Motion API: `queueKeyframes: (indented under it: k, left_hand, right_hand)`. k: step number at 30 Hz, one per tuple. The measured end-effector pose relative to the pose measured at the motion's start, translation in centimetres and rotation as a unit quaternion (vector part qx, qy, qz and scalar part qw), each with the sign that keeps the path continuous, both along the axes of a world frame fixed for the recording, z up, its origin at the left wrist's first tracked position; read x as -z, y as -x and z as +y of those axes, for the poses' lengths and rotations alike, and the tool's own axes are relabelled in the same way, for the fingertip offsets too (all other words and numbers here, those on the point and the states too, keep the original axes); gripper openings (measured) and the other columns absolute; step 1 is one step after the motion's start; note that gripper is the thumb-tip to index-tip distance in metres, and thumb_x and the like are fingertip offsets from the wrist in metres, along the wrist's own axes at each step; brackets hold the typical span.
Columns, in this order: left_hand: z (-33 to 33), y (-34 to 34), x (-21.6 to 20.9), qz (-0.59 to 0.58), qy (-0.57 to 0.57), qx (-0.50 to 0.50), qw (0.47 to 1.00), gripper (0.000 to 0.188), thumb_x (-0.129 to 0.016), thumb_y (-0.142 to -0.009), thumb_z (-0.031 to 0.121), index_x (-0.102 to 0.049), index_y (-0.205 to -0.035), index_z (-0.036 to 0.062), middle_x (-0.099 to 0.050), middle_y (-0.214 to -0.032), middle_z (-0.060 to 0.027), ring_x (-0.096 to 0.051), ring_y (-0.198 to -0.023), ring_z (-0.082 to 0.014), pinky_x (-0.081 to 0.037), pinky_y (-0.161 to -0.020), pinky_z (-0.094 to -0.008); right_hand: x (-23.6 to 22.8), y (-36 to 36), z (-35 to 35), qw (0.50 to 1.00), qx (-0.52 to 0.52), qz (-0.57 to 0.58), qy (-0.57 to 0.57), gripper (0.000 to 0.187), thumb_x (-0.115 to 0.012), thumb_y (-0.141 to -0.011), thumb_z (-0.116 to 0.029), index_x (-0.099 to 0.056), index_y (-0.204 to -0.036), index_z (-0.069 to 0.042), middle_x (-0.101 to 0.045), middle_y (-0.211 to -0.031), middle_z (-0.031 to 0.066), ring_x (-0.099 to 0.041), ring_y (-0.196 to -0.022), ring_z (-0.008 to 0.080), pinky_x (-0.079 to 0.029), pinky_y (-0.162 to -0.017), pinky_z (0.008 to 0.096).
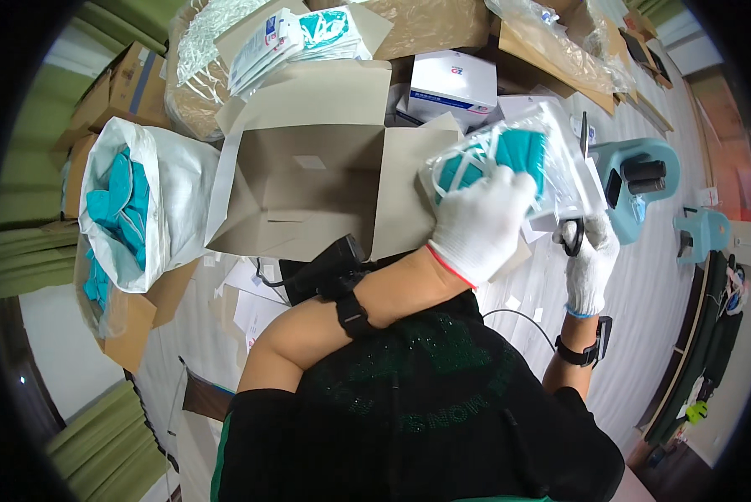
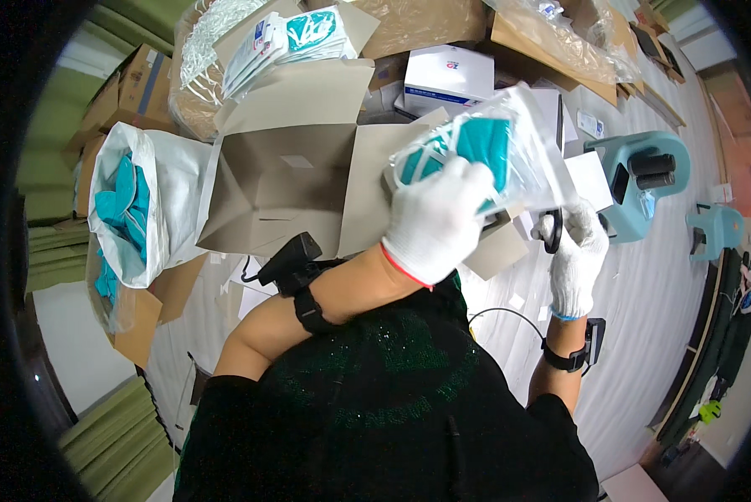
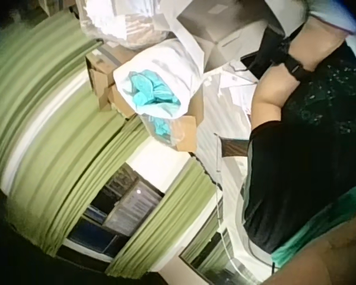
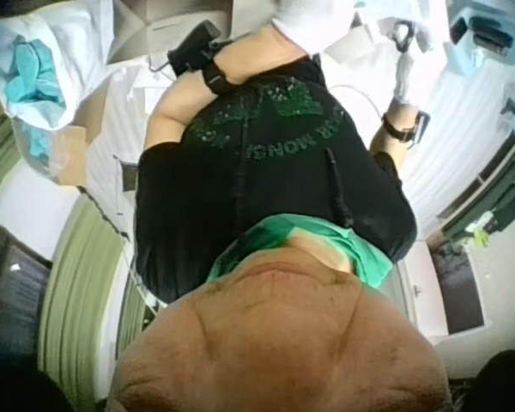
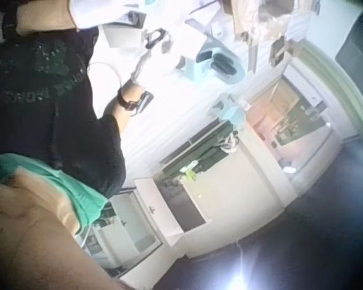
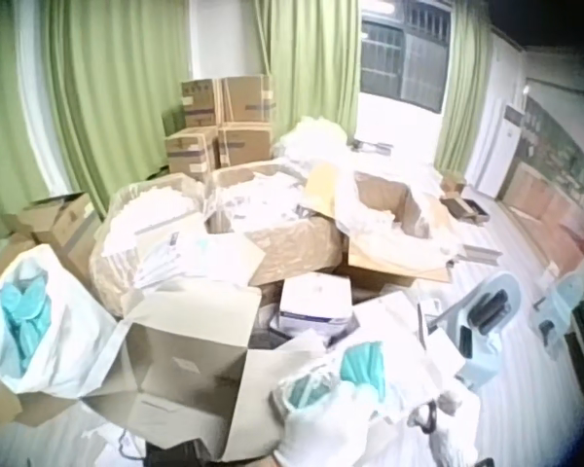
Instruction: The recorder is packing individual medical masks into cardboard boxes and organizing them into larger containers.
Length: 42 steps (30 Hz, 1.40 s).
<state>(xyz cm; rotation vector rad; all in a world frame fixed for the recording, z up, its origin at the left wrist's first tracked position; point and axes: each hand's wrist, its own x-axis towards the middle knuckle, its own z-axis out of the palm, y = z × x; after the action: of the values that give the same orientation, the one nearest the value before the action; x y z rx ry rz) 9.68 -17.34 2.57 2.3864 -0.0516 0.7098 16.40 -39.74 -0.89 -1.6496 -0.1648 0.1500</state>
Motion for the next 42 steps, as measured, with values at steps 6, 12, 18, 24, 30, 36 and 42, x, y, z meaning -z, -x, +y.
queueKeyframes:
  k: [6,12,18,24,30,36,42]
  left_hand:
    - [-2.0,1.0,-2.1,-0.09,-0.099,0.107,0.985,0.012,-0.06,-0.081,0.017,-0.054,-0.084,0.0078,-0.051,-0.079,-0.0097,-0.058,-0.061,-0.0177,-0.046,-0.049,-0.0293]
    - [-2.9,1.1,4.2,0.242,-0.143,0.067,0.957,0.018,-0.061,-0.082,0.01,-0.055,-0.098,0.0028,-0.058,-0.094,-0.0138,-0.066,-0.084,-0.026,-0.056,-0.071,-0.0355]
    - [3.4,4.1,-0.8,-0.002,-0.025,0.249,0.968,0.033,-0.072,-0.075,0.01,-0.062,-0.106,0.0042,-0.063,-0.107,-0.009,-0.063,-0.087,-0.024,-0.052,-0.075,-0.0341]
    - [10.2,10.0,-4.5,-0.009,-0.037,-0.008,0.999,0.035,-0.082,-0.069,0.012,-0.064,-0.099,0.0074,-0.067,-0.09,-0.0072,-0.064,-0.078,-0.0248,-0.049,-0.069,-0.0354]
    - [12.6,13.6,-2.1,0.231,-0.14,-0.108,0.957,0.048,-0.084,-0.063,0.025,-0.064,-0.102,0.0069,-0.066,-0.093,-0.0105,-0.06,-0.093,-0.0315,-0.043,-0.09,-0.0422]
    - [15.3,15.0,2.1,0.281,-0.167,-0.07,0.942,0.02,-0.069,-0.062,0.01,-0.06,-0.08,0.0073,-0.06,-0.077,-0.0095,-0.058,-0.076,-0.0294,-0.044,-0.08,-0.0416]
    - [13.0,15.6,1.4,0.29,-0.228,-0.056,0.928,0.011,-0.062,-0.066,0.009,-0.051,-0.068,0.0092,-0.05,-0.064,-0.0064,-0.055,-0.063,-0.0251,-0.042,-0.059,-0.038]
  right_hand:
    - [7.0,-1.1,-0.9,0.982,0.185,-0.01,-0.039,0.041,-0.054,-0.095,-0.014,-0.05,-0.132,0.003,-0.06,-0.123,0.0105,-0.061,-0.104,0.0193,-0.052,-0.087,0.0287]
    - [3.9,-3.4,1.0,0.988,0.018,0.083,0.127,0.026,-0.055,-0.089,-0.002,-0.062,-0.113,0.004,-0.065,-0.095,0.0083,-0.061,-0.074,0.0105,-0.048,-0.061,0.0211]
    - [16.2,-7.4,0.4,0.963,0.005,0.213,0.168,0.025,-0.062,-0.083,-0.006,-0.067,-0.105,0.005,-0.067,-0.075,0.0085,-0.062,-0.061,0.0133,-0.049,-0.057,0.0243]
    - [21.4,-13.1,-1.0,0.88,0.033,0.1,0.462,0.034,-0.068,-0.076,-0.026,-0.071,-0.092,0.004,-0.069,-0.071,0.0182,-0.067,-0.063,0.0277,-0.053,-0.064,0.0373]
    - [24.3,-17.2,-3.9,0.81,0.238,0.061,0.533,0.029,-0.066,-0.076,-0.027,-0.069,-0.076,0.002,-0.068,-0.077,0.0231,-0.069,-0.075,0.0359,-0.053,-0.069,0.0414]
    - [31.6,-20.5,-19.7,0.657,0.109,0.013,0.746,0.036,-0.062,-0.077,-0.033,-0.072,-0.087,0.0,-0.07,-0.086,0.0213,-0.069,-0.081,0.0351,-0.052,-0.074,0.0416]
    - [24.9,-18.4,-8.5,0.715,0.048,0.142,0.682,0.036,-0.061,-0.076,-0.026,-0.071,-0.097,0.002,-0.068,-0.096,0.0253,-0.067,-0.098,0.0346,-0.052,-0.083,0.0402]
